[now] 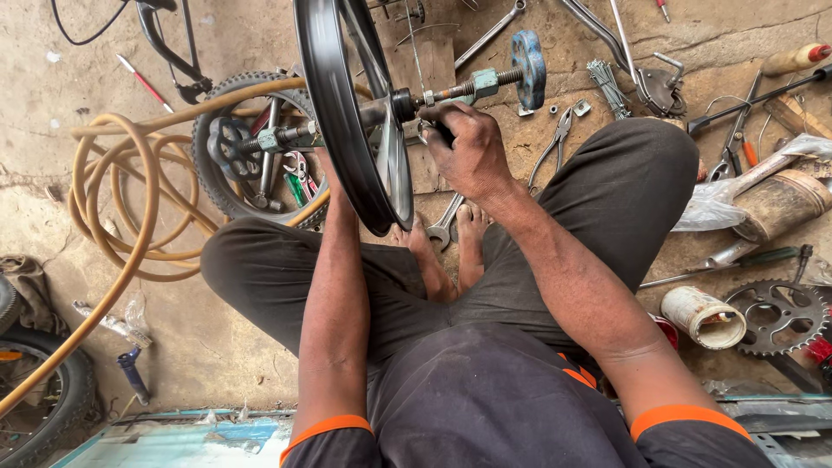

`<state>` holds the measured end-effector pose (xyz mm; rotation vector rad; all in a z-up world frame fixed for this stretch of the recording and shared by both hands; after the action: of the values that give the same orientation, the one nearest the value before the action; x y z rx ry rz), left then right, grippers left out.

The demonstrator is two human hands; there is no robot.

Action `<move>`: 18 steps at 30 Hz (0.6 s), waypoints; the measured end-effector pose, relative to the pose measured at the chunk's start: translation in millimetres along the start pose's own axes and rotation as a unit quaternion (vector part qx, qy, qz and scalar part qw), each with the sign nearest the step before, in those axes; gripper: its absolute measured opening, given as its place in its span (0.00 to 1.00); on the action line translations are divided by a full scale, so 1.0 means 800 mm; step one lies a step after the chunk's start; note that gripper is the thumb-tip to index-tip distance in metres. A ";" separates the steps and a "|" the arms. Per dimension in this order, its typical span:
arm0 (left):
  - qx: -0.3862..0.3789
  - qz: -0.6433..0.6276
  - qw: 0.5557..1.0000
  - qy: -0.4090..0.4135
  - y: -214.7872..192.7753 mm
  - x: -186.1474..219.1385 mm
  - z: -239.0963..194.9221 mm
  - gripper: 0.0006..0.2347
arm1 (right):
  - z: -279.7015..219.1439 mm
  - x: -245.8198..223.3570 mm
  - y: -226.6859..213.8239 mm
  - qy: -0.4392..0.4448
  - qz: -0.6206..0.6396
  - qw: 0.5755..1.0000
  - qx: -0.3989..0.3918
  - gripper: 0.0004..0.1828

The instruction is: The person sits on the ground and works on a bicycle wheel mounted in a truing stand. They use a wrench to tighten the axle nuts and then use a spoke wrench to adjust the tension of the spokes, spinning the wheel periodically to check alignment.

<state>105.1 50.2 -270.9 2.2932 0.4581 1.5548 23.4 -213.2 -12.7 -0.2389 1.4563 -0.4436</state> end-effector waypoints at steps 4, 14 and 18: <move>0.017 0.017 1.000 -0.007 -0.016 -0.014 0.001 0.24 | -0.001 0.001 0.000 -0.009 -0.011 1.000 0.000 0.11; 0.094 0.064 0.993 -0.025 -0.015 -0.017 0.006 0.17 | -0.003 -0.005 -0.002 0.025 0.003 1.000 -0.015 0.12; 0.064 0.258 0.963 0.045 -0.008 -0.010 0.007 0.09 | -0.003 -0.007 -0.004 0.048 -0.002 0.998 -0.028 0.11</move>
<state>107.0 52.2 -282.2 2.5892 -0.0349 1.9169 20.1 -213.5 -6.2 -0.2691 1.5634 -0.4233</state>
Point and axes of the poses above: each hand's wrist, its own z-axis towards the middle knuckle, its own y-axis out of the palm, x = y × z, the point moved 3 cm from there along z, towards the middle knuckle, and after that the axes turned 3 degrees about z, right-handed, at the moved point
